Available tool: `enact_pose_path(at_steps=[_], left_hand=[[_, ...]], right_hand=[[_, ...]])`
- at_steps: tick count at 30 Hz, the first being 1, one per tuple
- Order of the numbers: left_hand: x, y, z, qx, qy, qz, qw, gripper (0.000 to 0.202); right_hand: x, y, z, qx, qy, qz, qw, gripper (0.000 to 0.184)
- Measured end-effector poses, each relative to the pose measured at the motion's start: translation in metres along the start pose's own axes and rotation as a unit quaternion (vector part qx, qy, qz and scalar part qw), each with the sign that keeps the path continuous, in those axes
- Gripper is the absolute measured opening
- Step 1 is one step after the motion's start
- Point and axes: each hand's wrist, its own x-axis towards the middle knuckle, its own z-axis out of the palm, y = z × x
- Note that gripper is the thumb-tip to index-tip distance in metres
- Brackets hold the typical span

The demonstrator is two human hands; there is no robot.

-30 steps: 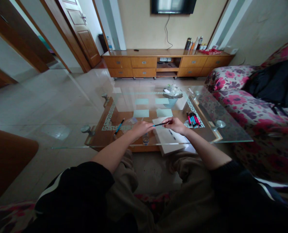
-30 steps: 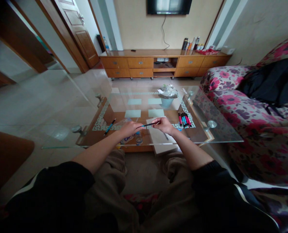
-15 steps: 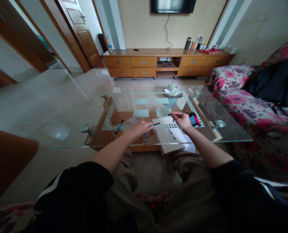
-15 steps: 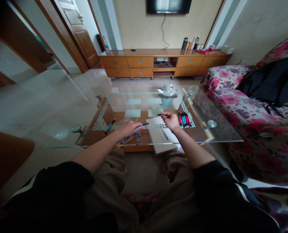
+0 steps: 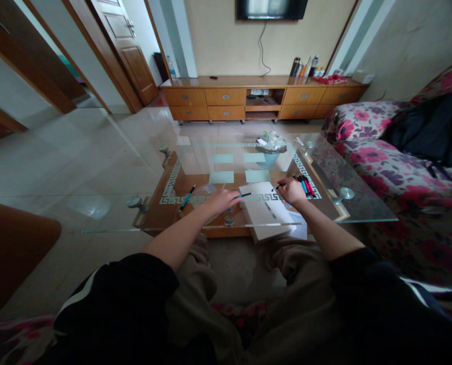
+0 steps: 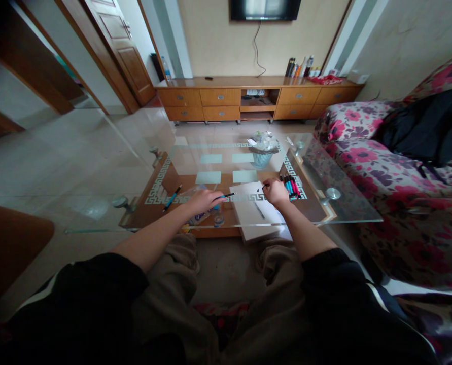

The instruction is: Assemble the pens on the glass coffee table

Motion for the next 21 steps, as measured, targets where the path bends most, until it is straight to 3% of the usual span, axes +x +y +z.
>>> enact_pose_path(at_steps=[21], left_hand=[[0.0, -0.002, 0.002, -0.002, -0.005, 0.005, 1.0, 0.04]], right_hand=[[-0.005, -0.009, -0.003, -0.032, -0.014, 0.026, 0.999, 0.033]])
